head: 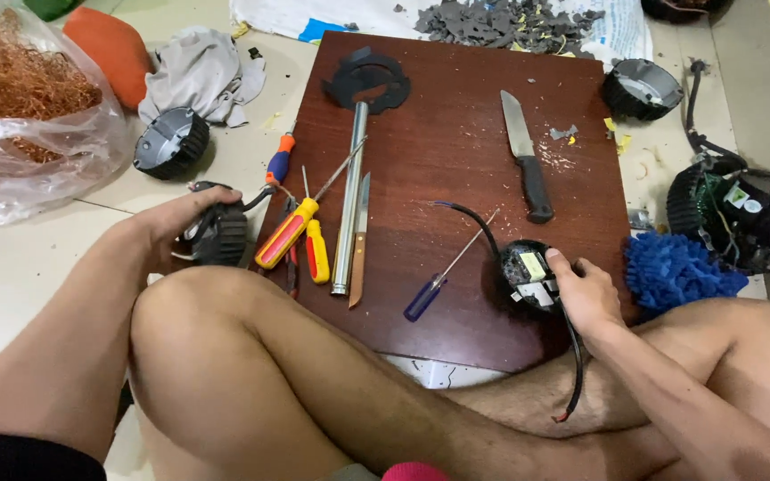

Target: The person sits cross-legged on the floor and uses a screwdriver to pry and scrape the interior of a small black circular electronic device. They repeatedly scrape the inside surface, occasionally pause to reposition the device, and continue scraping throughout the clip.

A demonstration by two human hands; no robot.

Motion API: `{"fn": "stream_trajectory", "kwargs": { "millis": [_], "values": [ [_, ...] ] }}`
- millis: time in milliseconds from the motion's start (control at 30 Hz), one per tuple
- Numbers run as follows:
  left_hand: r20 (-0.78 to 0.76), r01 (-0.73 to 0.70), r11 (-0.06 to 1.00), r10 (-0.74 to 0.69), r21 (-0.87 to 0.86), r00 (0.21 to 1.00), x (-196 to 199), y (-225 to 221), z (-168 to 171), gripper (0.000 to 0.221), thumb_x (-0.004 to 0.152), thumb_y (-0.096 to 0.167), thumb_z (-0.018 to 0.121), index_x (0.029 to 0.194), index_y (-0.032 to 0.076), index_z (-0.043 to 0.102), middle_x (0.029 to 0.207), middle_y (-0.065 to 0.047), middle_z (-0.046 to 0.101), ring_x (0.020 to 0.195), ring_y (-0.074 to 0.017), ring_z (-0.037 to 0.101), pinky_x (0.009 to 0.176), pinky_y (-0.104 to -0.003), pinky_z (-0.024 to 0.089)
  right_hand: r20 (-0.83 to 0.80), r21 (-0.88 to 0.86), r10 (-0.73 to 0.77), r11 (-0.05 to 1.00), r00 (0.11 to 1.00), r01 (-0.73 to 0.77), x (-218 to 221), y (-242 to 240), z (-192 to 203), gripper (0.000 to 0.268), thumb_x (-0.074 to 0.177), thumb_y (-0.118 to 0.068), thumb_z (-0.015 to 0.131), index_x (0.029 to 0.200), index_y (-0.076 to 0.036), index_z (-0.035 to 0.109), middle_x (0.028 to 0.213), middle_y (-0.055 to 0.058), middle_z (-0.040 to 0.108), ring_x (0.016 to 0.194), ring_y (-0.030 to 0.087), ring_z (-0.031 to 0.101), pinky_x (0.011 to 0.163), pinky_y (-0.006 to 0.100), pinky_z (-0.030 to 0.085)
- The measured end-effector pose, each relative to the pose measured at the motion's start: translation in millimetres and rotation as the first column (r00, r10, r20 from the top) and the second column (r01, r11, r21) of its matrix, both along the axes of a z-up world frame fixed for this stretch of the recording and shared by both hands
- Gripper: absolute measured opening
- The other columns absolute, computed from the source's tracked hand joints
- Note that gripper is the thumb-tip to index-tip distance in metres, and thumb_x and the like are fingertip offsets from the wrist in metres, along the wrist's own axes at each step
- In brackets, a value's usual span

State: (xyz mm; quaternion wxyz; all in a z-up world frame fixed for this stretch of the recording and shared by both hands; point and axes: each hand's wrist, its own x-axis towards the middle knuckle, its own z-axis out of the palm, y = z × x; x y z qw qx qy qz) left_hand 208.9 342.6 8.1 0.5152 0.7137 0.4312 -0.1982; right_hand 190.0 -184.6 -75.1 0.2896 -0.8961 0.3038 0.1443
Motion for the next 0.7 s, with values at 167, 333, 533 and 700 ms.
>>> {"fn": "stream_trajectory", "kwargs": {
  "millis": [167,333,533,700],
  "values": [
    [0.183,-0.011,0.976,0.053,-0.219,0.982,2.8,-2.5,1.8,0.090,0.081,0.058,0.077,0.153,0.014,0.046,0.157,-0.014,0.034,0.123,-0.0352,0.052,0.091,-0.050,0.061,0.007,0.000,0.008,1.000,1.000,-0.008,-5.2,2.6,7.7,0.097,0.095,-0.081,0.050,0.160,-0.010,0.051,0.156,0.025,0.055,0.146,0.046,0.047,0.118,0.056,0.037],
    [0.139,-0.029,0.990,0.049,-0.141,0.989,9.3,2.6,20.2,0.097,0.075,0.078,0.074,0.146,0.018,0.047,0.132,-0.020,0.051,0.110,-0.0366,0.059,0.091,-0.051,0.054,0.012,0.001,0.016,1.000,1.000,-0.016,-0.6,-7.1,-5.7,0.098,0.095,-0.081,0.051,0.162,-0.010,0.049,0.156,0.026,0.054,0.146,0.046,0.047,0.118,0.057,0.037],
    [0.196,-0.067,0.976,0.025,0.207,0.980,45.4,88.8,-86.0,0.106,0.064,0.056,0.098,0.145,0.002,0.055,0.127,-0.028,0.063,0.106,-0.0453,0.067,0.076,-0.067,0.057,0.019,0.023,0.001,1.000,1.000,-0.002,-5.9,1.0,6.6,0.095,0.095,-0.079,0.051,0.161,-0.009,0.050,0.155,0.026,0.055,0.147,0.046,0.047,0.118,0.057,0.037],
    [-0.048,0.192,0.892,-0.189,0.408,0.981,28.9,68.1,-82.6,0.116,0.053,0.054,0.099,0.142,-0.011,0.062,0.144,-0.035,0.060,0.128,-0.0503,0.062,0.103,-0.067,0.049,0.018,0.022,0.006,1.000,1.000,-0.006,-3.0,-2.8,1.0,0.095,0.095,-0.078,0.052,0.160,-0.009,0.050,0.156,0.026,0.054,0.147,0.047,0.046,0.119,0.058,0.035]
  ]
}}
